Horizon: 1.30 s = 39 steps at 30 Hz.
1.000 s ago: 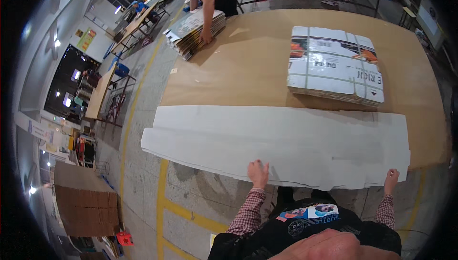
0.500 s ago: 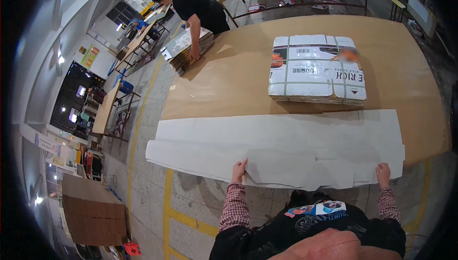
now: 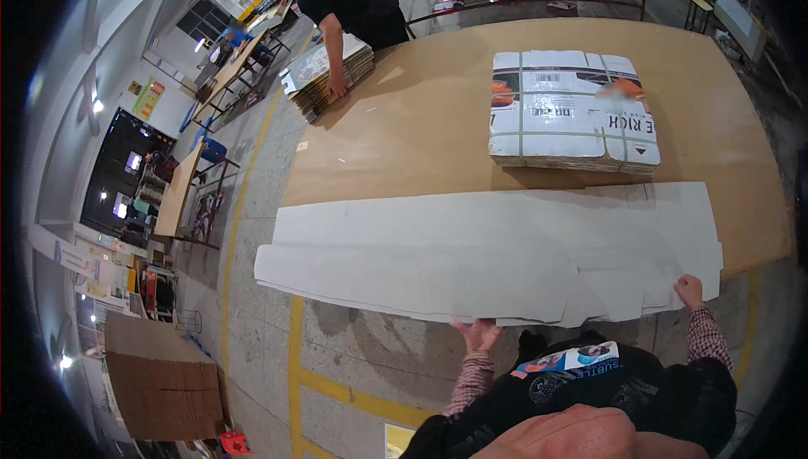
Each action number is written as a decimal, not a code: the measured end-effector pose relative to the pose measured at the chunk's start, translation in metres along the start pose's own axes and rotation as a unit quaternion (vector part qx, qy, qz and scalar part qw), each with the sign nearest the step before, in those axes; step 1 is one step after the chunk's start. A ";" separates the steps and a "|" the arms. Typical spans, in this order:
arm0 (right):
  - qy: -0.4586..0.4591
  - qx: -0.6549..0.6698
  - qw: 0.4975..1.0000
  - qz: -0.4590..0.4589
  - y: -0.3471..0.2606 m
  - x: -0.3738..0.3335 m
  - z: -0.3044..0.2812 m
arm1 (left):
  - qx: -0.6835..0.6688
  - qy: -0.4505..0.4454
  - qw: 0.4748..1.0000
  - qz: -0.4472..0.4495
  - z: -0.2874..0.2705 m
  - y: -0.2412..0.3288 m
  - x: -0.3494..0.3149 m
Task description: Organize and fold cardboard sheets for packaging.
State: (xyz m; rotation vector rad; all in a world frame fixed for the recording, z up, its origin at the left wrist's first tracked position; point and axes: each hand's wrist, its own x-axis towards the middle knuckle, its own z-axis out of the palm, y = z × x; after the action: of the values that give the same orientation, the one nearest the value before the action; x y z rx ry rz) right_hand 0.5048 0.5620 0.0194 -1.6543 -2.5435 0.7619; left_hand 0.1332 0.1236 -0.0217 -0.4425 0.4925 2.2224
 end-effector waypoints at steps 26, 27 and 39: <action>-0.053 -0.072 0.965 -0.248 0.031 0.008 -0.028 | 0.499 0.227 0.797 0.253 0.104 -0.170 -0.036; -0.051 -0.070 0.964 -0.251 0.035 0.010 -0.026 | 0.302 0.176 0.905 0.244 0.095 -0.169 -0.030; -0.075 -0.046 0.964 -0.253 0.053 0.016 -0.030 | 0.362 0.146 0.894 0.218 0.099 -0.174 -0.024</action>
State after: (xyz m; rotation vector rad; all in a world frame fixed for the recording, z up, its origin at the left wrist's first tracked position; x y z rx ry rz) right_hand 0.5517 0.6044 0.0203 -0.9091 -2.9492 0.7471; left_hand 0.2669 0.2611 0.0398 -0.2732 1.6456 2.1695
